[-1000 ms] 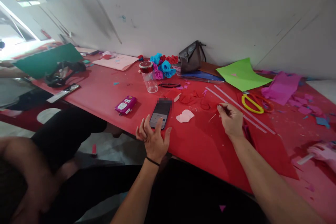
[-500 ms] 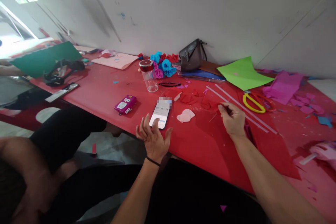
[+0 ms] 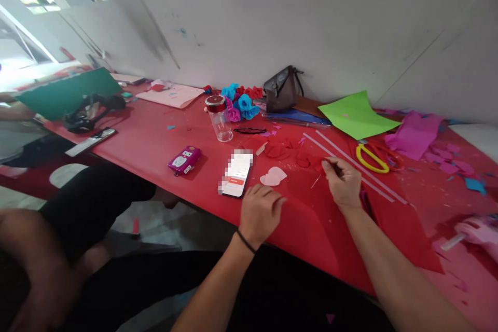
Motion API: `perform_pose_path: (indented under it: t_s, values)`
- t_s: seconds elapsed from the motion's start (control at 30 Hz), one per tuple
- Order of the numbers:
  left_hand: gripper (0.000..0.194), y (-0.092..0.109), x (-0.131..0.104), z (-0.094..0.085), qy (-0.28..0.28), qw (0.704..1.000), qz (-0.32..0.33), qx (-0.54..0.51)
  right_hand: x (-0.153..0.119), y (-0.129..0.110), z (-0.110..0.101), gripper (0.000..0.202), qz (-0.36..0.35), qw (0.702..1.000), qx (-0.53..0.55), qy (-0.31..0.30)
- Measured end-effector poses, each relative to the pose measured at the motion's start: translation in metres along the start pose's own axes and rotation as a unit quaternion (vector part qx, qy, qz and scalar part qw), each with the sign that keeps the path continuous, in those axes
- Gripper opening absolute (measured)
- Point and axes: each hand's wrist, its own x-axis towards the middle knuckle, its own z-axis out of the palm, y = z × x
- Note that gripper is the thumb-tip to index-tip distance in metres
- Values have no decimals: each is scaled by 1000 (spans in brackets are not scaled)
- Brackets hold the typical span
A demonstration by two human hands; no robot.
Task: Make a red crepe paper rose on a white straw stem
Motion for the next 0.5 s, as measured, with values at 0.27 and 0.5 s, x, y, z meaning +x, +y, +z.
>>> perform_pose_path:
  t_s: [0.27,0.5]
  values:
    - [17,54,80,53,-147,966,-127,-168,5,-2,-3,26,24,997,57,41]
    - [15,46,86,81,-143,939,-139,-278,5,-2,-2,23,1,999,12,33]
